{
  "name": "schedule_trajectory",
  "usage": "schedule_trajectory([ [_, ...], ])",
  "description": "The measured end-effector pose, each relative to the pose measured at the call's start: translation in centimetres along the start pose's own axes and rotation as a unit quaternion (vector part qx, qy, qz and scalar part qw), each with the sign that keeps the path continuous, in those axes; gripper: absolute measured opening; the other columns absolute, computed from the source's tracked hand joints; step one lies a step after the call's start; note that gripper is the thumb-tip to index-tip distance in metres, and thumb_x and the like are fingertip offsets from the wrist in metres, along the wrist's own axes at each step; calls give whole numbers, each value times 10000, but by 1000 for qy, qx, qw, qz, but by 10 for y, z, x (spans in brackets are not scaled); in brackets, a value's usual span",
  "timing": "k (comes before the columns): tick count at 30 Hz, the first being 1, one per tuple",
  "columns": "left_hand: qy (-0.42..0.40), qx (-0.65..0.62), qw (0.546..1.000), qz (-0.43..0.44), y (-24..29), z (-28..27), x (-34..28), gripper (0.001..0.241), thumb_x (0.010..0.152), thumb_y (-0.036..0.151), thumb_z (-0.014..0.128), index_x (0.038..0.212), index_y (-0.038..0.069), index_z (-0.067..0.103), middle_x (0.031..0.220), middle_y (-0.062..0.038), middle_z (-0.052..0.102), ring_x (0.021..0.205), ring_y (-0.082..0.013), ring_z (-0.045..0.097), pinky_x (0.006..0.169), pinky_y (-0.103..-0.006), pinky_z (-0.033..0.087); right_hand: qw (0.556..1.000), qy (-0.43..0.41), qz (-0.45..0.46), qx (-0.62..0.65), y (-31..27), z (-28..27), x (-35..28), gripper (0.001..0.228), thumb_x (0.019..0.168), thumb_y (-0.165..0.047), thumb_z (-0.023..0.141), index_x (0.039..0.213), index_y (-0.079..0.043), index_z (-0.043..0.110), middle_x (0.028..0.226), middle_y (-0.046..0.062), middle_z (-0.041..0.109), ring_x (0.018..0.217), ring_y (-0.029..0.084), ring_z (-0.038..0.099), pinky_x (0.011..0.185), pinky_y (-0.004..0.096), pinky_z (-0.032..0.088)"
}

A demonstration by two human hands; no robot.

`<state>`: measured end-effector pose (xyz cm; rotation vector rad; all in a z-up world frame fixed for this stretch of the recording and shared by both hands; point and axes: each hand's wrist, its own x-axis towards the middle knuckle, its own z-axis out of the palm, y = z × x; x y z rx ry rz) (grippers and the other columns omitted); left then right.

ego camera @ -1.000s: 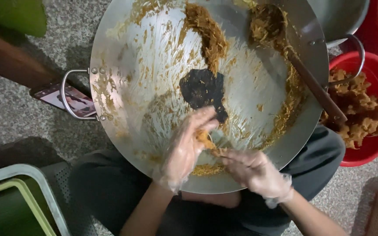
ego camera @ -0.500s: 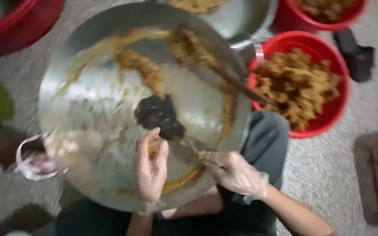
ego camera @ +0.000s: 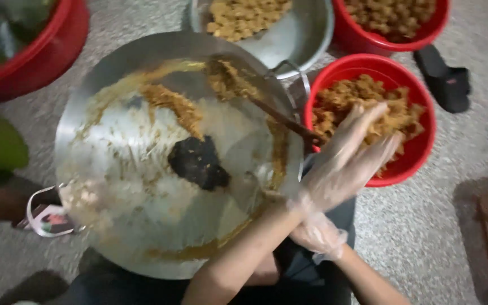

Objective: Preparing individual portions of cake filling by wrapping a dark paste with dough in a large metal pan.

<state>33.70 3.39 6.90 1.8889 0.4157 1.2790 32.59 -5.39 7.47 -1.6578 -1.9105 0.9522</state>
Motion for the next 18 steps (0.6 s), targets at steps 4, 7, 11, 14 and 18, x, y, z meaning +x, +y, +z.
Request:
schedule_trajectory([
  [4,31,-189,951,-244,77,-138,-55,541,997,353,539,1466,97,455,1557,-190,387,1415,-305,457,1207,-468,401,996,-15,-59,-62,12,4,28,133,753,-113,622,858,-45,669,706,147,708,558,368,621,560,452,496],
  [7,171,-108,915,-348,68,-183,-113,382,976,258,643,1340,144,674,1308,-103,657,1194,-172,645,1059,-358,512,979,-57,-22,-197,-1,28,92,279,784,-303,621,969,-109,699,717,149,719,641,355,691,626,500,556],
  [11,403,-118,793,-443,30,-232,-179,281,985,216,632,1202,72,735,1121,-148,743,1062,-247,718,996,-438,552,857,-130,-37,-497,3,82,188,182,813,-200,641,675,-215,758,556,-26,650,592,206,708,500,398,586],
  [14,483,-164,743,-433,35,-257,-184,228,984,133,591,1165,37,692,1211,-168,721,1078,-281,728,1015,-404,539,802,-146,-57,-576,82,136,227,265,836,-154,611,741,-318,796,624,-99,719,654,122,735,525,360,577],
  [18,522,-235,720,-391,40,-269,-180,157,991,110,594,1096,61,699,1173,-170,739,1057,-309,742,986,-401,556,829,-130,-58,-541,40,131,221,257,853,-146,587,748,-219,810,626,-26,724,616,171,729,486,397,569],
])
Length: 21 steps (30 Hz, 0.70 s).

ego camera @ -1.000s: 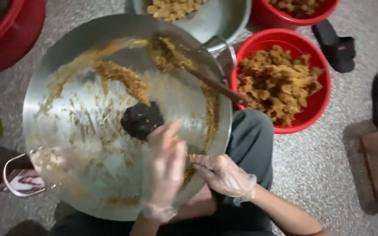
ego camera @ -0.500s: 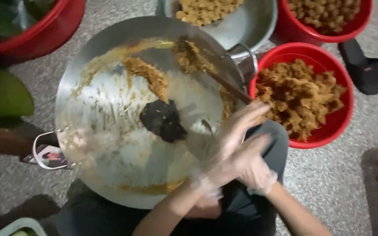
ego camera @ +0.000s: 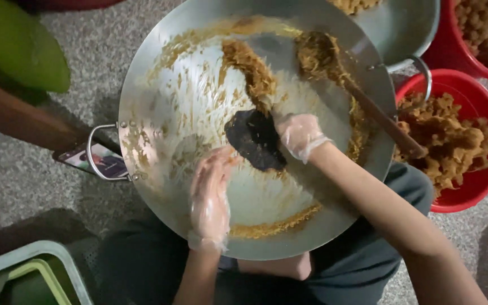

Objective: Preparing individual portions of cake filling by wrapping a dark paste with dough in a large metal pan.

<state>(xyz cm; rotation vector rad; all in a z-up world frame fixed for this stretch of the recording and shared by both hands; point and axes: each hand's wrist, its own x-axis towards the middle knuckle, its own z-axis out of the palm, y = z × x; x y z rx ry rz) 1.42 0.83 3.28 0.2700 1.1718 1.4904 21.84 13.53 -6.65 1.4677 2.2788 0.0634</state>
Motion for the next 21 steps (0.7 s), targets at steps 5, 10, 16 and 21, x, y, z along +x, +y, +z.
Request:
schedule_trajectory([
  [5,-61,5,998,-5,1,-5,3,230,996,207,596,1122,48,705,1185,-166,699,1082,-323,719,1042,-473,521,993,115,-34,-8,-2,70,13,270,787,-60,579,653,-208,761,547,0,663,536,188,680,424,383,514],
  [10,-56,8,998,3,11,-6,2,245,1004,222,580,1121,47,705,1192,-173,679,1079,-342,724,1063,-509,506,973,180,-75,-124,-1,47,-5,231,751,-24,555,766,-155,745,541,-2,616,522,196,635,448,348,463],
  [16,-68,65,995,8,9,-9,5,285,1014,230,551,1181,34,672,1237,-192,644,1129,-348,696,1083,-497,468,970,-190,-53,145,13,-16,-42,233,948,-231,579,1022,-137,779,967,92,764,934,292,732,798,448,598],
  [21,-196,245,938,146,-27,-11,4,320,1032,172,526,1305,17,588,1260,-205,600,1196,-327,605,1104,-447,436,783,-344,48,517,34,-112,-110,413,1019,-207,546,1358,-9,674,838,164,758,514,134,618,358,215,489],
])
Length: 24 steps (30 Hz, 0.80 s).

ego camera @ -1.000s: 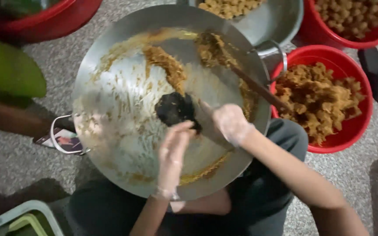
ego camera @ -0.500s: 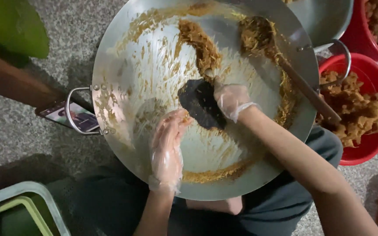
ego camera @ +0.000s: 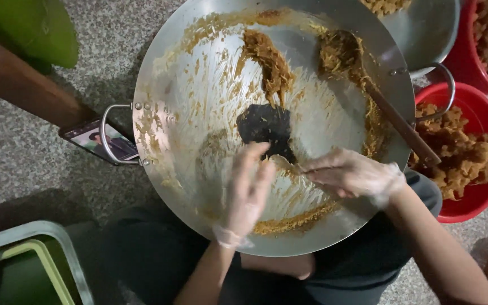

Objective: Preparing individual portions of cake filling by wrapping a dark paste with dough in a large metal pan.

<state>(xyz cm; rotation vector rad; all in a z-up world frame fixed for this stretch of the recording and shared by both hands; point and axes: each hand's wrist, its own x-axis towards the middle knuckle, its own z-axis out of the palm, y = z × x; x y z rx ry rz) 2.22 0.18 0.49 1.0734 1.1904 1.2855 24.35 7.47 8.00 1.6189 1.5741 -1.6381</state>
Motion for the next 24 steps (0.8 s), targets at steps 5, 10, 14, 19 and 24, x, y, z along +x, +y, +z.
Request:
schedule_trajectory([
  [5,-64,7,990,127,23,20,-14,354,984,-38,492,1295,57,632,1016,-81,647,829,-185,611,739,-302,551,947,-1,-168,275,63,33,-10,373,935,-40,595,1252,79,750,482,133,638,267,133,542,220,228,426],
  [10,37,-45,996,63,8,1,-4,263,1048,148,498,1250,47,634,1138,-144,656,1023,-238,638,953,-362,527,958,143,-192,155,23,43,-39,373,904,-99,601,1231,-30,767,620,134,741,496,117,679,413,273,564],
  [14,10,-69,996,53,14,-19,-4,304,1090,171,472,1340,41,586,1270,-164,640,1210,-259,610,1094,-407,467,953,250,-159,-59,39,52,-25,399,912,-114,612,1293,-107,731,1053,193,799,920,354,789,816,478,638],
  [19,-175,221,957,69,3,-14,-6,346,996,104,575,1336,44,612,1287,-219,643,1244,-373,605,1076,-483,469,950,285,-123,7,41,60,-41,397,905,-176,655,1291,-157,746,1047,140,810,976,289,776,805,439,631],
  [24,-262,491,831,23,-60,-14,-11,337,960,116,626,1284,31,669,1287,-284,634,1233,-437,614,1003,-523,487,934,316,-157,64,62,65,-60,394,873,-190,695,1259,-146,763,911,113,829,884,199,804,681,350,656],
])
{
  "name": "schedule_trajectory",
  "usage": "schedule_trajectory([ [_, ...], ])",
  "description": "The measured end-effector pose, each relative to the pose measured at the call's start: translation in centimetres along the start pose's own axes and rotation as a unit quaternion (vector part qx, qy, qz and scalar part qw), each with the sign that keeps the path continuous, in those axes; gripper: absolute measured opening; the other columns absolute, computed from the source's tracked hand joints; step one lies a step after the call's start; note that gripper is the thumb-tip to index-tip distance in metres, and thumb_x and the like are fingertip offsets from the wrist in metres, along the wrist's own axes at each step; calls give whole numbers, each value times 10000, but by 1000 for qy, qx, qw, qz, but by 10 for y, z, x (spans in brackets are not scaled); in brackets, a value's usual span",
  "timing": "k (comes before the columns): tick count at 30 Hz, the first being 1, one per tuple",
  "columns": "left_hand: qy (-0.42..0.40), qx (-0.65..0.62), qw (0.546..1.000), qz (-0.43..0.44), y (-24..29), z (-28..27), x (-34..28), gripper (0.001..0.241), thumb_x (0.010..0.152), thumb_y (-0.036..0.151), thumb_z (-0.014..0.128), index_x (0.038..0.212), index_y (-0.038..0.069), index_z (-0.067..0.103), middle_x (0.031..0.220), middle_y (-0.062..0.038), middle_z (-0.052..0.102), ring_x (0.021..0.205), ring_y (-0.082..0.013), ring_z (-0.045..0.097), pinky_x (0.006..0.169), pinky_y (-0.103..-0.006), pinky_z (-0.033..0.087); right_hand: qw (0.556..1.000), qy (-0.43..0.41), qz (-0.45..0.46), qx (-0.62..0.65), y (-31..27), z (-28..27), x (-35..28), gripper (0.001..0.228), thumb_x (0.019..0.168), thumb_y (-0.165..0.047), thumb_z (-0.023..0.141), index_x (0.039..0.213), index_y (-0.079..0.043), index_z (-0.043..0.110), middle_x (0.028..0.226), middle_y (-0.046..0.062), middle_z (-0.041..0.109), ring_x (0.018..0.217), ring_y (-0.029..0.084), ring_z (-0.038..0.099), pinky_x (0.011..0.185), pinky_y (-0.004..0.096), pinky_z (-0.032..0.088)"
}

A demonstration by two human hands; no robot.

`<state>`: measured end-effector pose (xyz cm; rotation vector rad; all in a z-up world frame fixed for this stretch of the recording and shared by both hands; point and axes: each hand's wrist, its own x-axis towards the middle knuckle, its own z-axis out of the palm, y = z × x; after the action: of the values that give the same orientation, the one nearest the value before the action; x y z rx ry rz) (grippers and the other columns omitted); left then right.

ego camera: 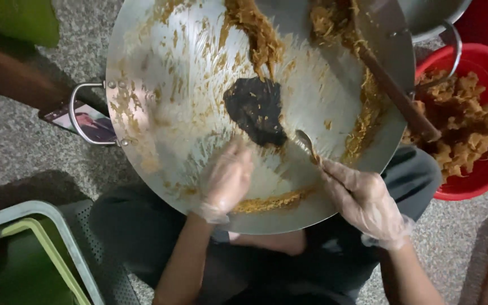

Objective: Preparing individual portions of cake filling by wrapping a dark paste with dough in a large metal pan.

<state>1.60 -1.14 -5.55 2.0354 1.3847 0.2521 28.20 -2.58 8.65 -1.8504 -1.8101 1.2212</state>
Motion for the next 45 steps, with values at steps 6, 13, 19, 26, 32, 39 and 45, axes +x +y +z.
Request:
schedule_trajectory([
  [6,-18,-31,991,-128,8,-18,29,537,905,-41,588,1433,15,506,1522,-334,408,1490,-438,313,1171,-558,337,986,79,-21,148,36,-12,-14,329,875,-59,663,1187,-37,764,475,88,669,409,159,684,390,331,558],
  [13,127,390,912,1,-12,84,33,204,756,60,614,946,48,686,954,-158,687,770,-284,637,682,-414,537,897,136,-208,366,-9,-44,-12,354,981,53,544,1332,67,587,913,103,658,489,33,493,443,123,407],
  [19,71,-380,915,-120,90,-44,1,119,842,68,629,871,-10,714,797,-80,689,624,-168,653,564,-276,548,832,151,-317,429,23,-66,-15,351,1040,16,541,1389,21,576,1356,237,670,508,-11,564,477,70,471],
  [26,129,-785,567,-213,96,-2,-20,286,943,138,589,905,-107,733,607,-110,632,595,-263,702,635,-354,626,833,208,-150,491,25,-55,-23,340,1018,33,526,1345,81,607,1225,169,715,545,11,484,515,94,424],
  [32,153,-814,532,-176,91,2,-15,218,959,212,677,1030,16,738,545,-2,486,407,-63,351,474,-282,580,845,198,-150,474,28,-47,-11,343,1000,1,577,1331,81,611,1128,150,742,509,5,482,465,103,402],
  [39,169,-723,652,-153,101,-19,-10,574,1072,459,398,648,118,581,488,49,439,380,-63,404,495,-337,612,835,216,-97,497,21,-49,-8,343,987,-4,579,1311,97,632,951,94,725,528,31,450,477,121,371],
  [45,97,-763,594,-235,96,-32,-8,411,937,24,537,1318,-129,546,1226,-306,615,1048,-359,641,939,-417,565,851,163,-175,468,37,-52,4,362,1006,28,537,1361,75,593,873,63,699,549,43,496,497,127,418],
])
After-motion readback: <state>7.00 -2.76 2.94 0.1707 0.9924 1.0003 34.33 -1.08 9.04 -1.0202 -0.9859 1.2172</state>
